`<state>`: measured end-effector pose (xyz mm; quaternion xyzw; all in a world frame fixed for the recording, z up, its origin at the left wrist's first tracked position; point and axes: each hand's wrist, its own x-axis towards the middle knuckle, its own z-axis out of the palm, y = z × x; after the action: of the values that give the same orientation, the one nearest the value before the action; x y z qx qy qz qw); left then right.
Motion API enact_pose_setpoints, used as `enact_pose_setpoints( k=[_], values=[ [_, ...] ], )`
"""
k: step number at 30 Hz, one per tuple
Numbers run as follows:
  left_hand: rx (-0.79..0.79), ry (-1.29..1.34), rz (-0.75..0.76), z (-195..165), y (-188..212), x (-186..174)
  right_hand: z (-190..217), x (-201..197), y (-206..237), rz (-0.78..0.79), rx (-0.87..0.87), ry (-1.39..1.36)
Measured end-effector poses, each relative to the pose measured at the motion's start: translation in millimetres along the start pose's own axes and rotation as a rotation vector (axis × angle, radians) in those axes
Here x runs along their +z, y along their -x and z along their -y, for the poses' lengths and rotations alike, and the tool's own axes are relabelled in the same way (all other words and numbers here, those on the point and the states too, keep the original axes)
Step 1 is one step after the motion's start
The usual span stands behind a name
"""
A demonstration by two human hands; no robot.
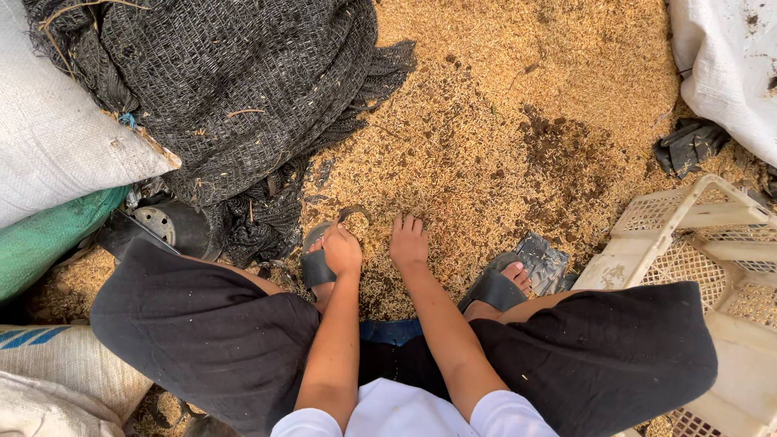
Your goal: The person sits cross-legged on a large pile of grain and uses both hands to sift through it, picking out small dark debris and placing it into a nearby white plastic crate. The person occasionally pauses to pick up and discard a piece of black plastic film found within the grain.
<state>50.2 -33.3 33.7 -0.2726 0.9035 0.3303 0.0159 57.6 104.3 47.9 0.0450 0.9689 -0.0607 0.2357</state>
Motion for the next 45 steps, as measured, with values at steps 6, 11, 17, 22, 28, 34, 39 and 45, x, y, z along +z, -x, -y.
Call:
enact_pose_setpoints(
  k=[6,11,17,22,28,34,39,45],
  values=[
    [0.022,0.048,-0.035,1.7,1.6,1.3,24.4,11.2,12.2,0.098,-0.142,0.235],
    [0.109,0.084,-0.067,-2.3,-3.3,-0.1,20.6,16.4,16.1,0.055,-0.195,0.094],
    [0.093,-0.009,0.204,-10.3,14.9,15.9,-38.9,9.1,3.0,0.035,0.327,-0.883],
    [0.151,0.096,0.318,-18.7,51.7,39.6,-123.7,-1.5,-12.1,-0.179,0.46,-1.046],
    [0.127,0.1,0.438,-37.0,49.2,54.7,-125.6,1.9,-8.2,0.006,0.293,-1.471],
    [0.161,0.15,0.387,-43.7,54.3,49.6,-103.1,-29.1,18.8,-0.072,0.019,-0.931],
    [0.209,0.318,0.412,-45.6,41.3,56.9,-95.4,-41.6,19.7,-0.073,-0.019,-1.16],
    [0.102,0.405,0.408,-43.1,35.4,63.6,-77.2,-31.0,21.8,-0.313,0.003,-0.911]
  ],
)
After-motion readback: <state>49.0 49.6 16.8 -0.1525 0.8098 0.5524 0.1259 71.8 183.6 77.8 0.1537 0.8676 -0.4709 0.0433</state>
